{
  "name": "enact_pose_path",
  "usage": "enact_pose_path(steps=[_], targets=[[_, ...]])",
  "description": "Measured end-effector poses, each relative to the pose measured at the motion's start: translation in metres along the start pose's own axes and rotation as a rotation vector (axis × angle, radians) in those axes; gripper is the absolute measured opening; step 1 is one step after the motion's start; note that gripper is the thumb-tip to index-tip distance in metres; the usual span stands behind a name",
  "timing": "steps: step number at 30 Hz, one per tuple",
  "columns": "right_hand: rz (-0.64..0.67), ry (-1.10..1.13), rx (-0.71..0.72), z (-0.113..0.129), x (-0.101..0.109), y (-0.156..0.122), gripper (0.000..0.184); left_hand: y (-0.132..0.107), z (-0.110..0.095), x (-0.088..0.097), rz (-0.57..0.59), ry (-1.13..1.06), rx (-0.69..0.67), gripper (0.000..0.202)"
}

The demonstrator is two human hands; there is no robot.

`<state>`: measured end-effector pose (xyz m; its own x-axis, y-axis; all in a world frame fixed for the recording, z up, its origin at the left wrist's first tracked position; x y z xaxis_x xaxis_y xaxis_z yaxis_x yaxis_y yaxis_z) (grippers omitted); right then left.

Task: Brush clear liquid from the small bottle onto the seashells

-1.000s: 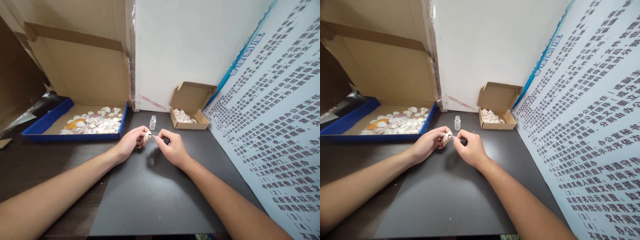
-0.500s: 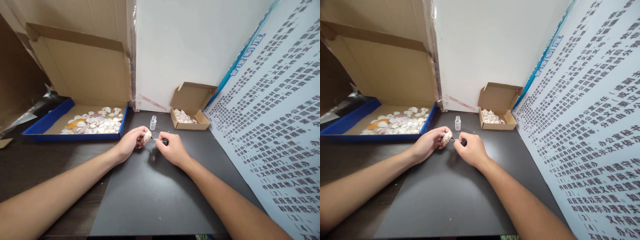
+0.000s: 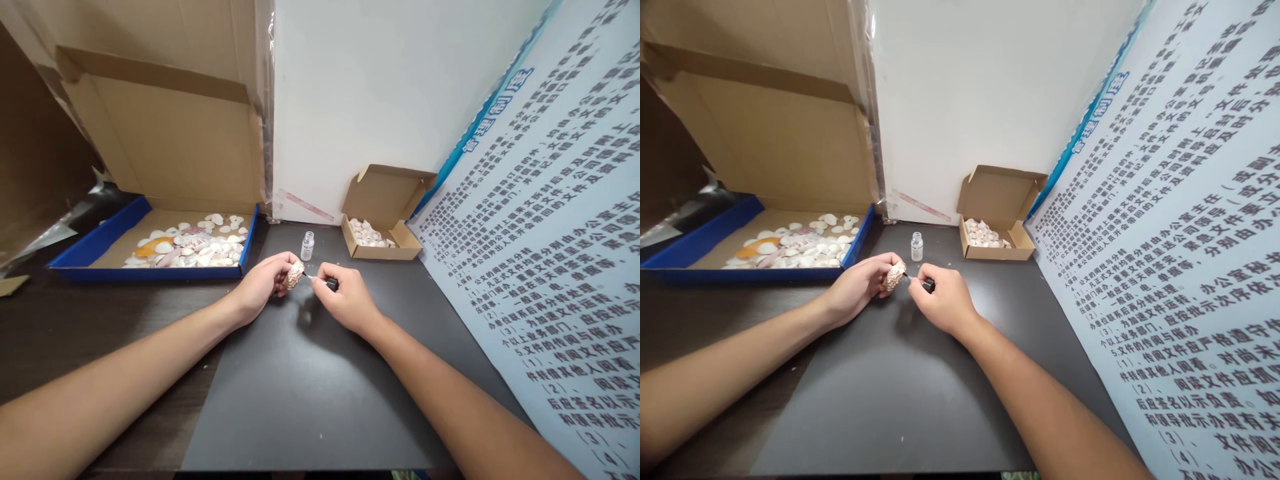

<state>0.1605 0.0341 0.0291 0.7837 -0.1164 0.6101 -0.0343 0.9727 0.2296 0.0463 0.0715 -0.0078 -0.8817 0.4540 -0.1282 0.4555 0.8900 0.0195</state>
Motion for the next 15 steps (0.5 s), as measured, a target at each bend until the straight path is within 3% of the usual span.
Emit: enact_pose_path(steps=[8,15], targets=[[0.02,0.061,0.067,0.008,-0.001,-0.003,0.025,0.0,0.001,0.001,-0.017,-0.019,-0.006,0.003],[0.05,0.017,0.01,-0.001,-0.005,0.0,0.026,0.0,-0.001,0.001,-0.021,-0.013,-0.014,0.003]])
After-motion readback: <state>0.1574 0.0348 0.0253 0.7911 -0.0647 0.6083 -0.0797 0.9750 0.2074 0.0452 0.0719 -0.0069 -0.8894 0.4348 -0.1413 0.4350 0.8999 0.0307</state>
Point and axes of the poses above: each hand's wrist, its own y-axis towards the middle knuckle, its own x-axis out of the back of the hand, z = x × y, the point moved 10 cm from there along y, towards the middle knuckle, and after that the axes turned 6 degrees about -x, right-handed, at the moved point
